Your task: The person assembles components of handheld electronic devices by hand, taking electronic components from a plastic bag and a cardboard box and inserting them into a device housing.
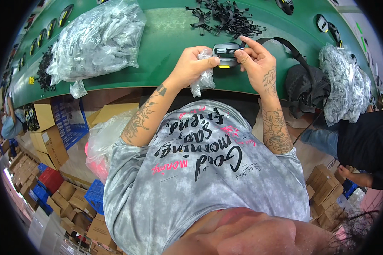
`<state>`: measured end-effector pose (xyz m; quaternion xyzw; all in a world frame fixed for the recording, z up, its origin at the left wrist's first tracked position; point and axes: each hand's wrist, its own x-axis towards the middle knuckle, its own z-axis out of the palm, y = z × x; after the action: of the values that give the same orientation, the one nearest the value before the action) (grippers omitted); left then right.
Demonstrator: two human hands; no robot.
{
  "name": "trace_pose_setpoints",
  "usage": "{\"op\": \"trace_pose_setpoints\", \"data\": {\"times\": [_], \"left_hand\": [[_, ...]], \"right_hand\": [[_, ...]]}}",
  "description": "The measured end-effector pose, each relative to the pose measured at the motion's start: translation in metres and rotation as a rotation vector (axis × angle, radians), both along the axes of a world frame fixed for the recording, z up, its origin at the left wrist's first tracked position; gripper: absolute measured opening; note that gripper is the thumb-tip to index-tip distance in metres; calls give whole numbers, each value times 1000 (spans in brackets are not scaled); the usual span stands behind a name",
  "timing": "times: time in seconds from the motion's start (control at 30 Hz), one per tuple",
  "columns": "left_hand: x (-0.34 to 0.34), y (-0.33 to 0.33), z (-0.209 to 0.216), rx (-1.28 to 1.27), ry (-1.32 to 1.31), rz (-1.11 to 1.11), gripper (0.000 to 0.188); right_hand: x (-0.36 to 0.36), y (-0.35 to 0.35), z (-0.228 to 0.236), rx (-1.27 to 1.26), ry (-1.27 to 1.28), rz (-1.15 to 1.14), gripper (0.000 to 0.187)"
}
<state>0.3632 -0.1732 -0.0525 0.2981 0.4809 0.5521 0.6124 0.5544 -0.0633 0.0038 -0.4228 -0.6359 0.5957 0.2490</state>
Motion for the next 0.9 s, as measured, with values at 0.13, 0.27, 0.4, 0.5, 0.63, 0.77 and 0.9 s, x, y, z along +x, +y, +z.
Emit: {"op": "trace_pose_setpoints", "data": {"times": [0.13, 0.27, 0.4, 0.5, 0.63, 0.77, 0.9], "left_hand": [[9, 3, -8, -32, -159, 116, 24], [9, 4, -3, -56, -192, 153, 30], [7, 5, -6, -21, -226, 140, 33], [7, 6, -6, -20, -182, 150, 33], [11, 7, -4, -33, -88, 186, 29], [14, 4, -10, -40, -36, 237, 28], [13, -3, -12, 29, -65, 222, 29]], "right_hand": [[3, -4, -5, 185, -21, 32, 43], [2, -7, -3, 191, -51, -19, 39], [1, -8, -3, 202, -127, -32, 35], [-4, -12, 5, 296, -218, -22, 35], [-4, -10, 6, 358, -343, 53, 50], [-6, -7, 14, 466, -508, 8, 76], [1, -4, -7, 491, -511, 118, 87]]}}
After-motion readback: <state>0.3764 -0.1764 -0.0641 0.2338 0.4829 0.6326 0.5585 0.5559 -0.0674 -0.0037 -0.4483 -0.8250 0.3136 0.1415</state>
